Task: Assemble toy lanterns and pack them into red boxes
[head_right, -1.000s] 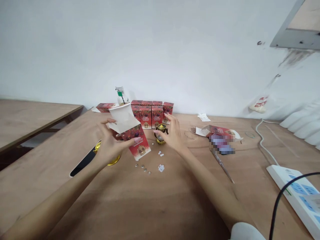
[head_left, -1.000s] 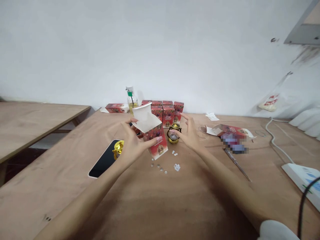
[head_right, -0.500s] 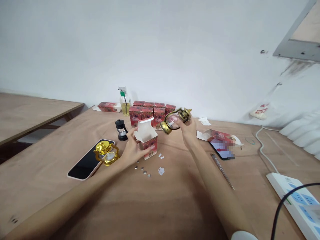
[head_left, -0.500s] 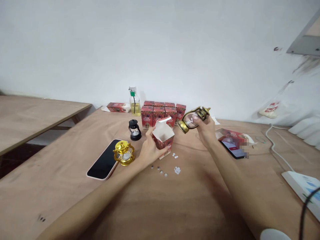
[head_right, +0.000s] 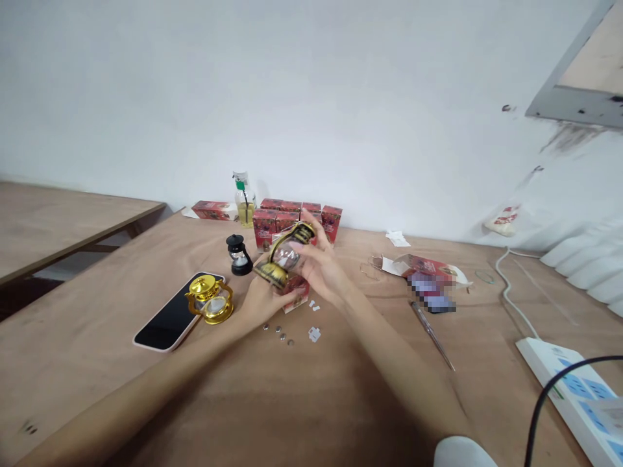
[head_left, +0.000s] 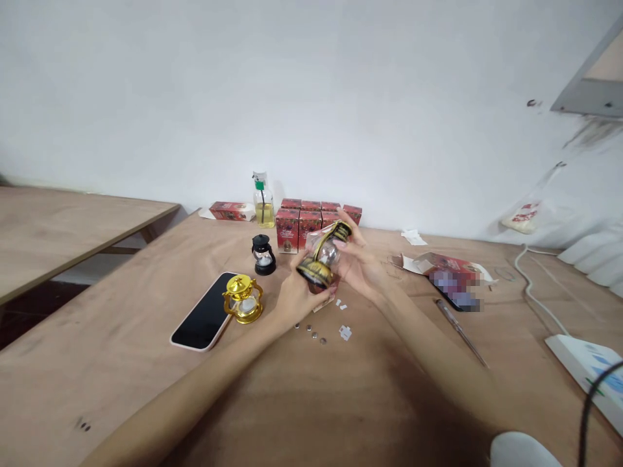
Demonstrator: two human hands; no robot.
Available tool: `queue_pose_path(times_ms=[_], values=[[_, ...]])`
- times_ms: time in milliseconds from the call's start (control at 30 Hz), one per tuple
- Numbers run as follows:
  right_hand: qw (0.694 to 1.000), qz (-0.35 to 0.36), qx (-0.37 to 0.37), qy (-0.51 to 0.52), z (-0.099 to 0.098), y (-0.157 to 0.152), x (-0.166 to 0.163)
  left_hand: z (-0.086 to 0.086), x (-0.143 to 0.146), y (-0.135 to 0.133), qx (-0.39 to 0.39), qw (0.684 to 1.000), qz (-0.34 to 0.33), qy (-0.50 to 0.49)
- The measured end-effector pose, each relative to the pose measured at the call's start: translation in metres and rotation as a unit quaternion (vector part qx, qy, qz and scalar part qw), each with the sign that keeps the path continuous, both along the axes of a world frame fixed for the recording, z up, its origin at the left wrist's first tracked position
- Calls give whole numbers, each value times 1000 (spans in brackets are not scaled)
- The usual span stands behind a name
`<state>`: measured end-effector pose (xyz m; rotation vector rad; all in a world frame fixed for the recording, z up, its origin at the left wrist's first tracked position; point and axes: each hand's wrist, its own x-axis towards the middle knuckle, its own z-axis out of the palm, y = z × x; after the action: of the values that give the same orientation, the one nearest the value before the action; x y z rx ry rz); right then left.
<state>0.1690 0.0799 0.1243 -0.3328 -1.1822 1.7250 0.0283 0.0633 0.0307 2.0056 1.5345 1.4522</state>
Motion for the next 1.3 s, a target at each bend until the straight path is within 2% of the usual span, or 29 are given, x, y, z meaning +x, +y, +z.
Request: queue_pose_path(times_ms=[100,300,433,633,767,900,1000,1100,1200,1300], values=[[998,-53,-26,35,-5,12,1,0,2,-1,-20,1000,21,-12],[981,-165,-56,88,-11,27,-4,-1,4,1,-25,999,6,-26],[965,-244,-8,98,-12,30,-13,-1,7,-1,-25,1000,12,-5],[941,-328,76,13,-19,37,-24,-3,9,-2,-12,999,23,27],[948,-281,138,-58,-20,44,-16,-3,5,-1,-9,1000,8,6],[970,-169,131,-116,-14,44,1,-1,2,-2,-19,1000,1,7],[973,-110,144,-144,-5,40,14,0,1,-1,-14,1000,-7,6],[955,-85,212,-190,4,37,24,2,1,0,-15,1000,-17,-4],[920,-69,285,-260,15,35,29,2,1,1,-24,999,-24,-11],[893,-86,312,-312,21,32,31,3,0,1,-25,999,-23,-8]])
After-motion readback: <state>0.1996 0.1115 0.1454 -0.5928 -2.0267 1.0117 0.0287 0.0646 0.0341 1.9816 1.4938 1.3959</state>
